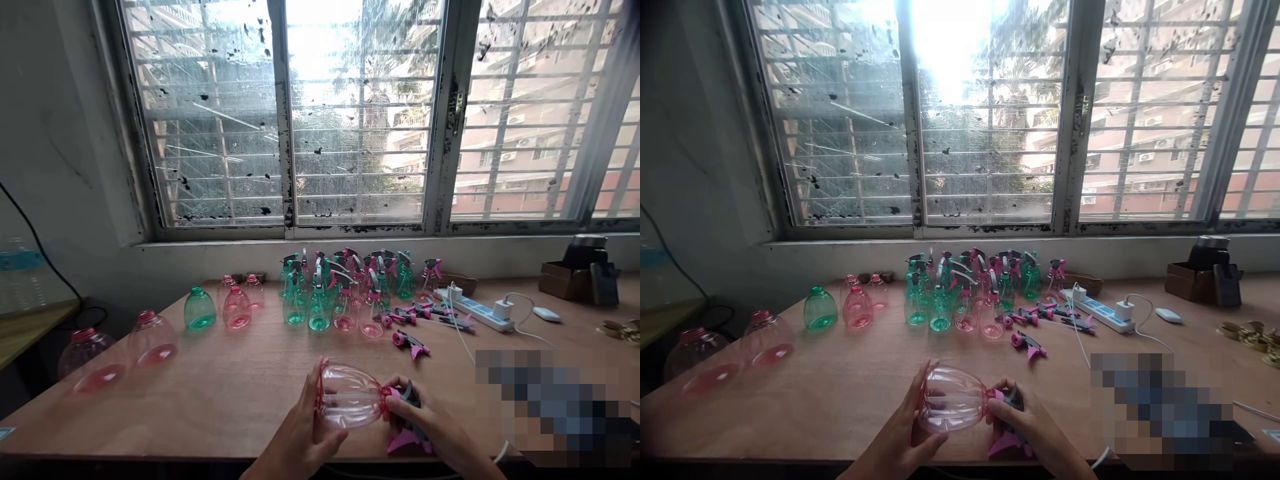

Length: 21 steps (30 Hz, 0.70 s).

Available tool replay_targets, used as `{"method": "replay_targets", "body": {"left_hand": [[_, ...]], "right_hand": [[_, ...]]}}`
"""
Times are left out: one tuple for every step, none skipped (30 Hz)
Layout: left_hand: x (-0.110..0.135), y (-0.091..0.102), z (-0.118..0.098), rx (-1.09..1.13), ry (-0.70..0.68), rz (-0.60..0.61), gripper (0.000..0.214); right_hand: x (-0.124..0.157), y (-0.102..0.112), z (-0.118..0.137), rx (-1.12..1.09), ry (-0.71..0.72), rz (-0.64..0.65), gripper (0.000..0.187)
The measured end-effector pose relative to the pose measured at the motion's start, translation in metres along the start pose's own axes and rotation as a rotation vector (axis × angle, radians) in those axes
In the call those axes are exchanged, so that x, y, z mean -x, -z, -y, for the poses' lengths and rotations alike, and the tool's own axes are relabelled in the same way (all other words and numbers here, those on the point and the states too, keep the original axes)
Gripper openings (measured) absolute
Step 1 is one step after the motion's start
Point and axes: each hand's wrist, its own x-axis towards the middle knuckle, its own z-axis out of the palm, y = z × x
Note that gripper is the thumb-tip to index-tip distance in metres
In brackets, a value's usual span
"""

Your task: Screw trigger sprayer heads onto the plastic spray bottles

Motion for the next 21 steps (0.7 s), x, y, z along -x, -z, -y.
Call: {"method": "replay_targets", "body": {"left_hand": [[0.0, 0.0, -0.001, 0.002, 0.005, 0.002, 0.097], [0.0, 0.001, -0.001, 0.003, 0.011, 0.005, 0.096], [0.0, 0.001, -0.002, 0.002, 0.017, 0.009, 0.096], [0.0, 0.001, -0.001, -0.002, 0.022, 0.01, 0.095], [-0.001, 0.001, 0.001, -0.006, 0.023, 0.012, 0.095], [-0.001, 0.0, 0.003, -0.008, 0.02, 0.011, 0.095], [-0.001, 0.0, 0.005, -0.005, 0.014, 0.007, 0.095], [-0.001, -0.001, 0.008, 0.002, 0.006, 0.003, 0.095], [-0.001, -0.002, 0.011, 0.015, 0.0, -0.003, 0.095], [-0.002, -0.003, 0.013, 0.031, -0.004, -0.009, 0.095], [-0.002, -0.003, 0.015, 0.047, -0.004, -0.013, 0.095], [-0.002, -0.004, 0.016, 0.06, 0.0, -0.015, 0.094], [-0.001, -0.004, 0.017, 0.068, 0.003, -0.014, 0.094], [-0.001, -0.004, 0.017, 0.069, 0.002, -0.015, 0.094], [-0.001, -0.004, 0.017, 0.063, -0.001, -0.015, 0.094], [-0.001, -0.004, 0.016, 0.051, -0.004, -0.016, 0.095], [-0.001, -0.003, 0.016, 0.037, -0.006, -0.019, 0.095], [-0.001, -0.003, 0.014, 0.023, -0.006, -0.018, 0.096], [-0.001, -0.002, 0.013, 0.012, 0.0, -0.013, 0.098], [-0.001, -0.001, 0.012, 0.006, 0.012, -0.006, 0.099], [0.0, 0.0, 0.01, 0.005, 0.026, 0.002, 0.1]], "right_hand": [[0.0, 0.0, 0.0, 0.004, 0.0, -0.001, 0.039], [0.0, 0.0, 0.0, 0.01, -0.001, -0.004, 0.039], [0.0, 0.0, 0.0, 0.015, -0.002, -0.006, 0.04], [0.0, 0.0, 0.0, 0.017, -0.003, -0.007, 0.04], [0.0, 0.0, 0.0, 0.015, -0.005, -0.008, 0.04], [0.001, -0.001, 0.0, 0.013, -0.006, -0.008, 0.04], [0.001, -0.001, 0.0, 0.011, -0.007, -0.009, 0.041], [0.002, -0.002, 0.001, 0.011, -0.01, -0.01, 0.041], [0.002, -0.002, 0.002, 0.015, -0.014, -0.012, 0.042], [0.003, -0.002, 0.003, 0.019, -0.016, -0.015, 0.043], [0.003, -0.003, 0.004, 0.022, -0.019, -0.017, 0.043], [0.003, -0.003, 0.004, 0.021, -0.022, -0.018, 0.044], [0.003, -0.003, 0.005, 0.017, -0.024, -0.019, 0.044], [0.002, -0.004, 0.005, 0.012, -0.024, -0.019, 0.044], [0.002, -0.004, 0.005, 0.007, -0.024, -0.017, 0.044], [0.002, -0.003, 0.004, 0.003, -0.023, -0.016, 0.044], [0.001, -0.003, 0.004, 0.001, -0.022, -0.014, 0.043], [0.001, -0.003, 0.003, -0.001, -0.018, -0.012, 0.043], [0.001, -0.003, 0.002, 0.0, -0.014, -0.008, 0.042], [0.001, -0.002, 0.002, 0.002, -0.01, -0.005, 0.042], [0.001, -0.002, 0.002, 0.004, -0.008, -0.002, 0.042]]}}
